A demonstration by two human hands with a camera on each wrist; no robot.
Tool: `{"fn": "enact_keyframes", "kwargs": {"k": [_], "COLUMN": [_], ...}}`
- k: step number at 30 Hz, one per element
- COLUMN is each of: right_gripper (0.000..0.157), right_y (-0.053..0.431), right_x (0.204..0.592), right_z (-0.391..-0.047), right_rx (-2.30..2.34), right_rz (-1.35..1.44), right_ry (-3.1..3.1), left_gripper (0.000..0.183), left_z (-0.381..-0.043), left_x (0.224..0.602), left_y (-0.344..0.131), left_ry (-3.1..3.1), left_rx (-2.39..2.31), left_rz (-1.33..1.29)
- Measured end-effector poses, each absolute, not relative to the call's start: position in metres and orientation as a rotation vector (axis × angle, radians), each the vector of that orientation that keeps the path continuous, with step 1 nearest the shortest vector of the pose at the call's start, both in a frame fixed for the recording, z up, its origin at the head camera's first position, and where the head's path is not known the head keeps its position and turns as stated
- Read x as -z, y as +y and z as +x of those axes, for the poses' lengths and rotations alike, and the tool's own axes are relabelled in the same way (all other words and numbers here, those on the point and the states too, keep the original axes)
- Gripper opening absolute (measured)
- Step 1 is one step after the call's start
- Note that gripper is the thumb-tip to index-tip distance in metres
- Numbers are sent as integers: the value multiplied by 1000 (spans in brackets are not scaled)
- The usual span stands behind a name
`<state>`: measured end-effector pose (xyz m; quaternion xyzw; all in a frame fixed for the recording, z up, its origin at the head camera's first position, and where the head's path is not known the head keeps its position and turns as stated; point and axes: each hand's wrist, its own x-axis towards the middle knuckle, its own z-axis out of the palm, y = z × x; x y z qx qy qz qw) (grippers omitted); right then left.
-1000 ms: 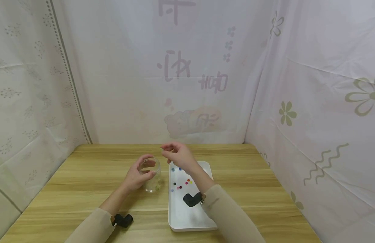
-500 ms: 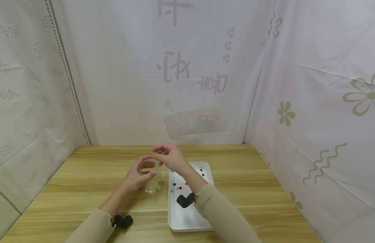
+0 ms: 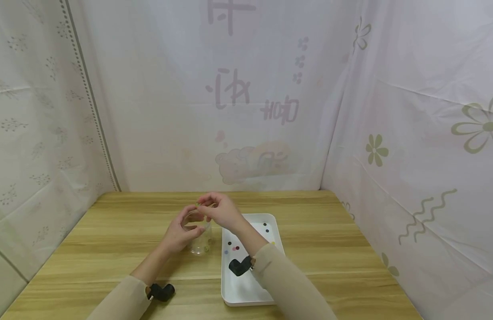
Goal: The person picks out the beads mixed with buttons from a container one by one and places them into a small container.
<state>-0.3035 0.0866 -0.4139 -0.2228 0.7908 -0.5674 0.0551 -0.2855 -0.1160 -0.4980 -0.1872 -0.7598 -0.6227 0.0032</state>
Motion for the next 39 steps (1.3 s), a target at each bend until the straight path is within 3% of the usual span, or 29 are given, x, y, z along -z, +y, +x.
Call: {"fn": "enact_keyframes", "kwargs": {"k": [21, 39], "right_gripper": [33, 38], "right_y": [85, 126], "right_x": [417, 433], "right_z": [-306, -319], "right_rx": [1679, 1667], "right_rz": [-669, -579], "right_ry": [2364, 2461], "left_gripper": [67, 64], "left_z": [-285, -284], "left_x": [497, 496], "left_y": [-116, -114], "left_ry": [-2384, -2368], "left_rx": [1937, 1946], "left_rz": [-577, -589]}}
